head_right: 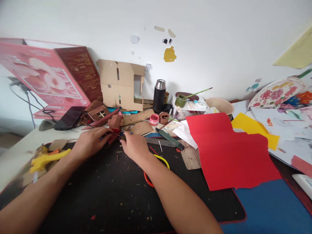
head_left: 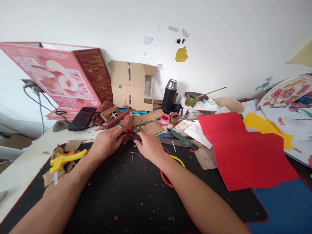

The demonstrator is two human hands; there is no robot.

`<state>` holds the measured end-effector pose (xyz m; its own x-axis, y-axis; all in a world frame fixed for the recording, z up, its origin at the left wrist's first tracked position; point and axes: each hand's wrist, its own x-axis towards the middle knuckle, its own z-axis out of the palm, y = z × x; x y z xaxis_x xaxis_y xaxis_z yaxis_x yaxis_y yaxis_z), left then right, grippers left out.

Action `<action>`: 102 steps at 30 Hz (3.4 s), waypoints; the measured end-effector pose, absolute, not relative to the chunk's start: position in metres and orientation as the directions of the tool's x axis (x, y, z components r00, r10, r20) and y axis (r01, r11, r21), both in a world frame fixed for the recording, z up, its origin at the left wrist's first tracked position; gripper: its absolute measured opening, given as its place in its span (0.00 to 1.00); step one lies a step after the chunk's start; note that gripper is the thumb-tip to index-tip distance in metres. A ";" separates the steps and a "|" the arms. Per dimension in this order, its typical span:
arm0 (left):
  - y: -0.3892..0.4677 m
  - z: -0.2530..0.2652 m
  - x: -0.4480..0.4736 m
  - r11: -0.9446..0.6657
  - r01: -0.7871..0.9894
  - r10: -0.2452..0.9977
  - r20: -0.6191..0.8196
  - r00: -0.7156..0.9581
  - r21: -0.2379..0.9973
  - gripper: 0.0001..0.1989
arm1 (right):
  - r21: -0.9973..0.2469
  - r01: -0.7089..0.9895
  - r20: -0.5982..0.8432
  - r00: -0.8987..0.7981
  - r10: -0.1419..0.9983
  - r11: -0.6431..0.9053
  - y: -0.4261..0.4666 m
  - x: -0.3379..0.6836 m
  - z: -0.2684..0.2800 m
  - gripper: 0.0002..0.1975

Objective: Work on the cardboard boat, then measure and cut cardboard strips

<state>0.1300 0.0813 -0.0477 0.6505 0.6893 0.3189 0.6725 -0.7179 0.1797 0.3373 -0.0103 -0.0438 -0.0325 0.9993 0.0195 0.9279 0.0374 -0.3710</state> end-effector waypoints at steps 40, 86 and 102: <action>0.082 -0.045 0.128 -0.715 0.664 0.695 0.329 0.639 0.220 0.19 | -0.369 0.928 0.025 -0.038 0.999 0.044 -0.010 0.338 -0.047 0.20; 0.085 -0.050 0.127 -0.730 0.660 0.674 0.342 0.655 0.176 0.19 | -0.358 0.931 0.057 -0.051 0.997 0.068 -0.011 0.338 -0.045 0.20; 0.085 -0.050 0.127 -0.708 0.679 0.699 0.333 0.633 0.195 0.21 | -0.367 0.928 0.050 -0.055 0.997 0.070 -0.011 0.338 -0.045 0.20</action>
